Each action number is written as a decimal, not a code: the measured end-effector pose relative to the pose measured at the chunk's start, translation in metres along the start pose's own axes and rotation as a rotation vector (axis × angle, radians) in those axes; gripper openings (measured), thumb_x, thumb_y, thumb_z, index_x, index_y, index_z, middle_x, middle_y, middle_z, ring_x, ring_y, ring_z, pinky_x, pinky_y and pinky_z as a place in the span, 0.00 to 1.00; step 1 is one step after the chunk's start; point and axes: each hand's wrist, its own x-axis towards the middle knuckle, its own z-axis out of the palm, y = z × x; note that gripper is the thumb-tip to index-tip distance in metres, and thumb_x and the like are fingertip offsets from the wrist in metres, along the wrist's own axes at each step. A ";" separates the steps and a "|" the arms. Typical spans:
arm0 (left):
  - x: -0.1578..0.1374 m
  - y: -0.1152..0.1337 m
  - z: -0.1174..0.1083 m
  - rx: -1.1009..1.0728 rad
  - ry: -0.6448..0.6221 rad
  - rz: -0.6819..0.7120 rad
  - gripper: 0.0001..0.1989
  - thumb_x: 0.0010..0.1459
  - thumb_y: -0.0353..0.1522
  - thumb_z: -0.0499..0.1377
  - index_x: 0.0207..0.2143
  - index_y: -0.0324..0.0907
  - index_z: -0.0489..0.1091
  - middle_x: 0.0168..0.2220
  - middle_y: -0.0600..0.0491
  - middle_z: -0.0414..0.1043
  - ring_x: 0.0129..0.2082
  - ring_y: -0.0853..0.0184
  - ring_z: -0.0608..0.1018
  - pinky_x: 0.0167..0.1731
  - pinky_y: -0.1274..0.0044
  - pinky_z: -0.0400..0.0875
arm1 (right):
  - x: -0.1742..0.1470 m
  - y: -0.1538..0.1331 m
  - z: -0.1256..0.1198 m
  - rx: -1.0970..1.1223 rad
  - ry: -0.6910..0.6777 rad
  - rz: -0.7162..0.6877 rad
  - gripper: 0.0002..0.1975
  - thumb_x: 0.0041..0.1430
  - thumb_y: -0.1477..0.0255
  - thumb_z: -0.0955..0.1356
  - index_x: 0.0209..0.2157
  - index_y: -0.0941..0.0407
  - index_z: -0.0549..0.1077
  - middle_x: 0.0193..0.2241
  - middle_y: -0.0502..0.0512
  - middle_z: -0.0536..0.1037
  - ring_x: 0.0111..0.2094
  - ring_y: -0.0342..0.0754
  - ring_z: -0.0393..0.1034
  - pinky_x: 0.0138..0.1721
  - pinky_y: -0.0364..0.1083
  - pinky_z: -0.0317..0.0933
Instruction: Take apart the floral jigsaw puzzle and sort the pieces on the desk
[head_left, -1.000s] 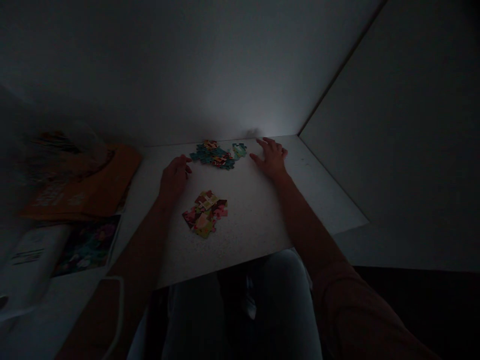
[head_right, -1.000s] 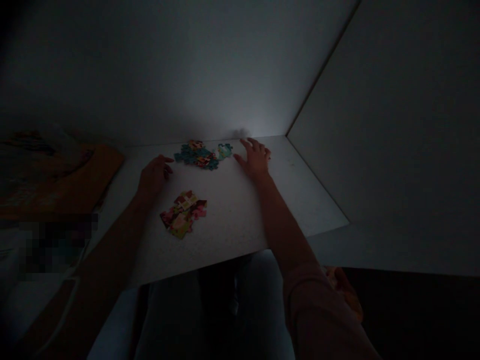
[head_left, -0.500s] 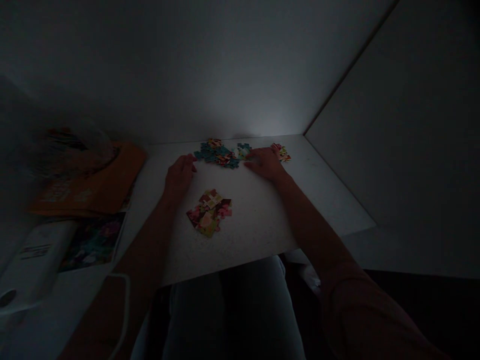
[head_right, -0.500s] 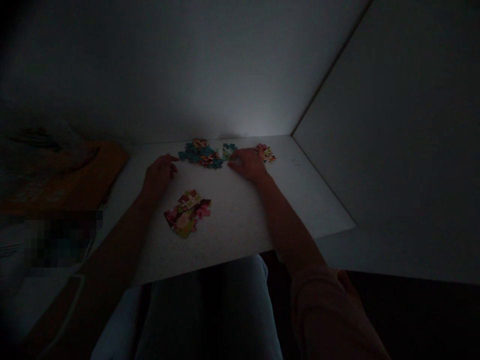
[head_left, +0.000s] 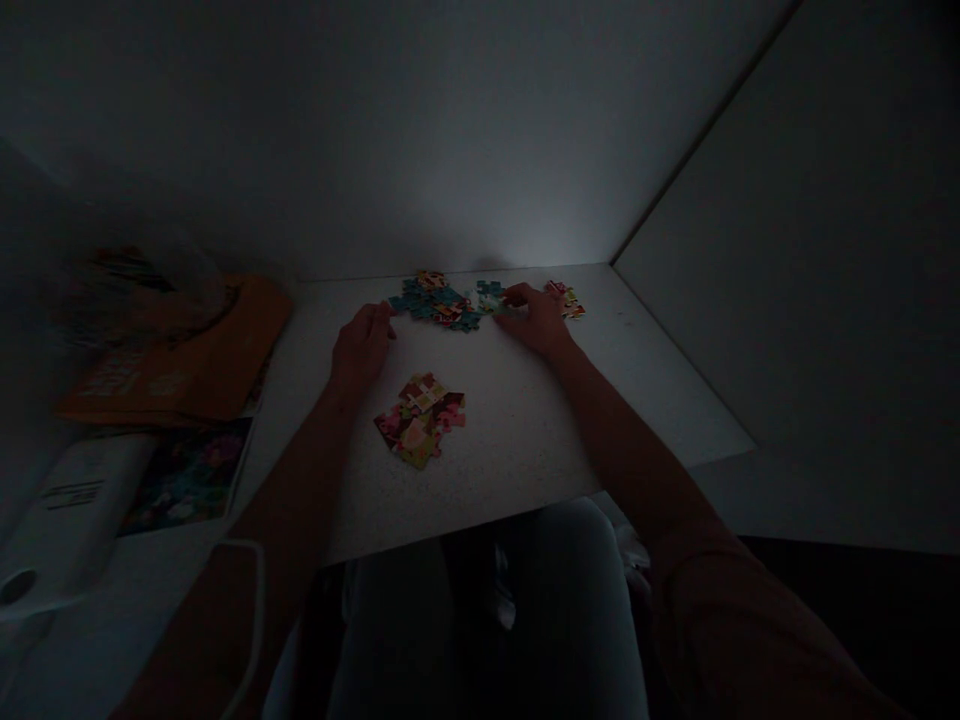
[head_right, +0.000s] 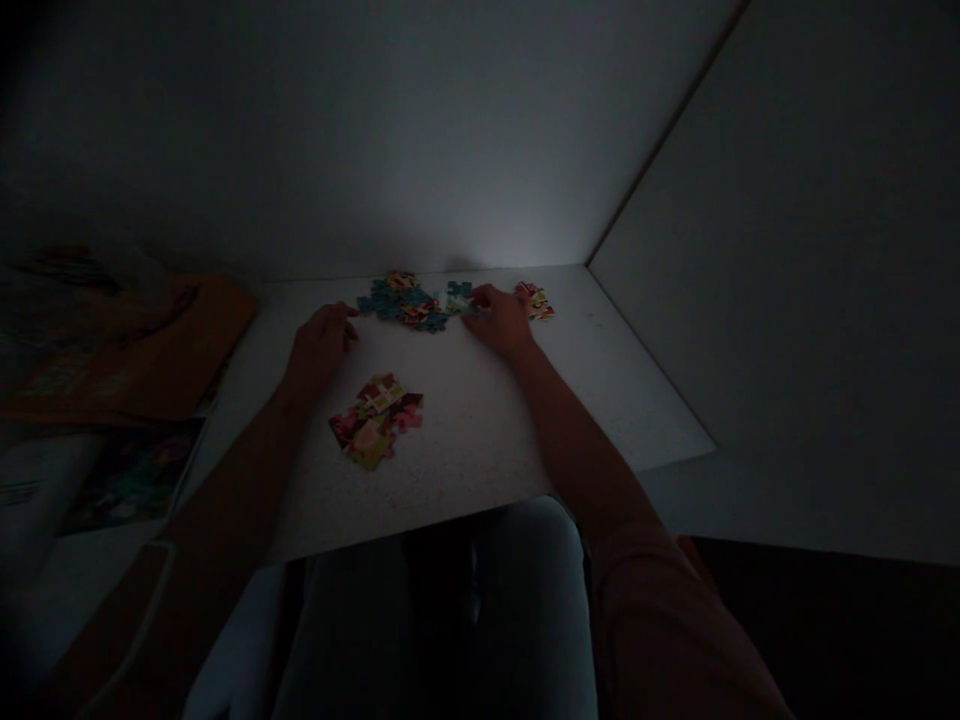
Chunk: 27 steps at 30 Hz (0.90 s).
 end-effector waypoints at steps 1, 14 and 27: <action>0.000 0.000 0.000 -0.012 0.008 -0.003 0.28 0.78 0.61 0.52 0.46 0.50 0.77 0.37 0.51 0.80 0.35 0.60 0.76 0.41 0.65 0.68 | 0.001 0.002 0.000 0.021 -0.002 0.017 0.25 0.71 0.59 0.74 0.66 0.51 0.82 0.61 0.65 0.90 0.63 0.69 0.84 0.77 0.75 0.61; -0.001 0.002 0.001 -0.033 0.018 0.002 0.28 0.79 0.61 0.52 0.45 0.51 0.76 0.36 0.52 0.80 0.35 0.60 0.77 0.41 0.64 0.69 | 0.005 0.005 -0.006 0.174 -0.023 0.026 0.29 0.69 0.51 0.78 0.63 0.54 0.85 0.60 0.69 0.90 0.63 0.71 0.83 0.72 0.73 0.71; -0.001 0.001 0.004 -0.120 0.039 -0.011 0.37 0.75 0.70 0.48 0.49 0.50 0.79 0.36 0.51 0.80 0.32 0.59 0.77 0.41 0.62 0.71 | -0.041 -0.094 -0.001 0.446 -0.577 -0.653 0.19 0.70 0.49 0.80 0.56 0.43 0.89 0.61 0.56 0.89 0.66 0.62 0.81 0.79 0.66 0.61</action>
